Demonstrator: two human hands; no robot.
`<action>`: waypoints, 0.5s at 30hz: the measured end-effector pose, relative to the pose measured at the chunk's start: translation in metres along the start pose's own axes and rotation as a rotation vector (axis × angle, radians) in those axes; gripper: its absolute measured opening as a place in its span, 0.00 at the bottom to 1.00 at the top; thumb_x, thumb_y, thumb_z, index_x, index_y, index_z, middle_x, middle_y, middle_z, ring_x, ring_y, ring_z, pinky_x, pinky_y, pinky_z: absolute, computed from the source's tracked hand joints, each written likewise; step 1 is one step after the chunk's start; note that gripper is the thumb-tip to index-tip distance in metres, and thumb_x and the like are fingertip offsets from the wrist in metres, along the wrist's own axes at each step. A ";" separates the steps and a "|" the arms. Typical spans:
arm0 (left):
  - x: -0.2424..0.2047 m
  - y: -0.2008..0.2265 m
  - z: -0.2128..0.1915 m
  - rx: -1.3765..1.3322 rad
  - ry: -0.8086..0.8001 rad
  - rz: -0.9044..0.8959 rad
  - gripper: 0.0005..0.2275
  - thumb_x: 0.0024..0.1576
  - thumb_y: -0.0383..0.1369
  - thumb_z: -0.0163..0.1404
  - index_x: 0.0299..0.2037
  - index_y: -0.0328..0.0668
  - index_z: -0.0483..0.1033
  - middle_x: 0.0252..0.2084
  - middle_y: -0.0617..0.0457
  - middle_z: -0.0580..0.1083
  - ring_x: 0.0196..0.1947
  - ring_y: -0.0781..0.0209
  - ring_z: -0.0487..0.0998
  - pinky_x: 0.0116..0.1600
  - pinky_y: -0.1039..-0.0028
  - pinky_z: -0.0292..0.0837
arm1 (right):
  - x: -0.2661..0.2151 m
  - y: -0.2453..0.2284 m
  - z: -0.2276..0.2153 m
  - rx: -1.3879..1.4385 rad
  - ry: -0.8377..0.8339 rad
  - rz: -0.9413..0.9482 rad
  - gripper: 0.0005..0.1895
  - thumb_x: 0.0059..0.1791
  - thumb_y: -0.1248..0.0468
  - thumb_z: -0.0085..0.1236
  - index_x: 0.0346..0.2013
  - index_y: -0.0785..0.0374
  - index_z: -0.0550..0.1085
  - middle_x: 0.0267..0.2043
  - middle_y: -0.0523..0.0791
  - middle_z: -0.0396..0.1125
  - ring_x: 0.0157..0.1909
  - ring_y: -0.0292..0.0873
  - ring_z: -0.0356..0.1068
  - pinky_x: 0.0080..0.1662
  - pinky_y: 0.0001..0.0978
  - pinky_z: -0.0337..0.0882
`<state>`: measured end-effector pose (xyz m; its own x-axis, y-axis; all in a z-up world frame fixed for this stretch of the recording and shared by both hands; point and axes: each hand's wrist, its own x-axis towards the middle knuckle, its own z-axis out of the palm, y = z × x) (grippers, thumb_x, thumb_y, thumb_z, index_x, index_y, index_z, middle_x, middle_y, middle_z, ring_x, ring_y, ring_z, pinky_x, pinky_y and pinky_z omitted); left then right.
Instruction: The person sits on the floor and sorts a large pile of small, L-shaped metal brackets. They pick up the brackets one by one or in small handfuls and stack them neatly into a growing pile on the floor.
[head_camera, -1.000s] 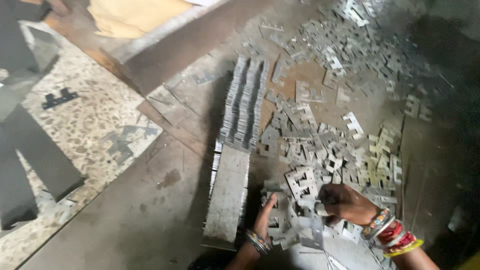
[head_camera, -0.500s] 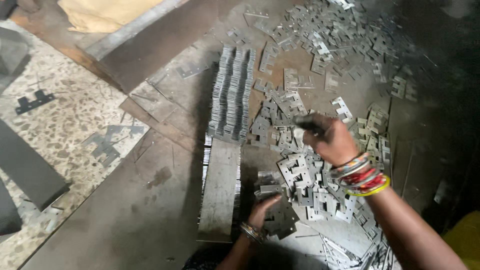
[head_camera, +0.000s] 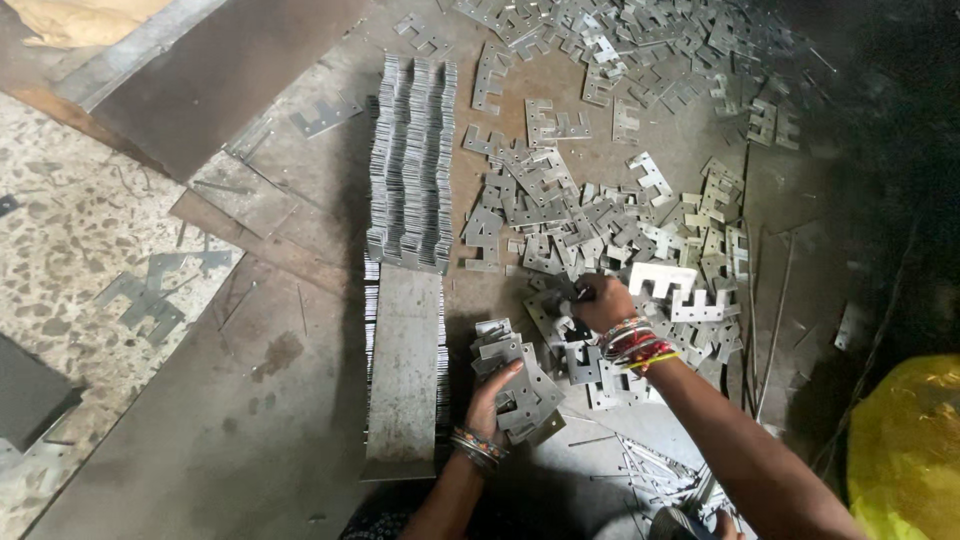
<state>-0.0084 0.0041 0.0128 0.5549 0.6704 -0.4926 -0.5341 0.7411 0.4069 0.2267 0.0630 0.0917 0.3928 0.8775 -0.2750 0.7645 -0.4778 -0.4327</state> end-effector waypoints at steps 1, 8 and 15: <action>-0.001 0.001 0.001 -0.036 0.013 -0.041 0.16 0.55 0.39 0.56 0.50 0.42 0.78 0.40 0.56 0.79 0.38 0.63 0.80 0.44 0.69 0.77 | -0.013 -0.005 -0.007 0.052 -0.011 0.017 0.20 0.42 0.60 0.67 0.49 0.53 0.78 0.43 0.48 0.78 0.37 0.46 0.80 0.39 0.37 0.80; -0.003 -0.001 0.001 -0.248 -0.009 -0.067 0.19 0.57 0.49 0.54 0.48 0.43 0.77 0.35 0.54 0.79 0.31 0.60 0.81 0.37 0.67 0.78 | -0.092 0.030 -0.057 -0.102 0.224 -0.536 0.26 0.40 0.61 0.70 0.52 0.55 0.75 0.46 0.46 0.71 0.37 0.47 0.75 0.34 0.37 0.77; -0.009 -0.006 -0.002 -0.110 0.057 -0.142 0.13 0.55 0.39 0.57 0.46 0.42 0.79 0.38 0.53 0.79 0.34 0.60 0.81 0.40 0.67 0.79 | -0.095 0.138 -0.036 -0.622 -0.104 -0.059 0.32 0.47 0.69 0.53 0.65 0.43 0.66 0.67 0.52 0.60 0.35 0.45 0.76 0.35 0.34 0.80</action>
<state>-0.0116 -0.0063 0.0129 0.5944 0.5541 -0.5829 -0.5214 0.8173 0.2453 0.3137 -0.0847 0.0889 0.3130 0.8784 -0.3612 0.9498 -0.2884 0.1217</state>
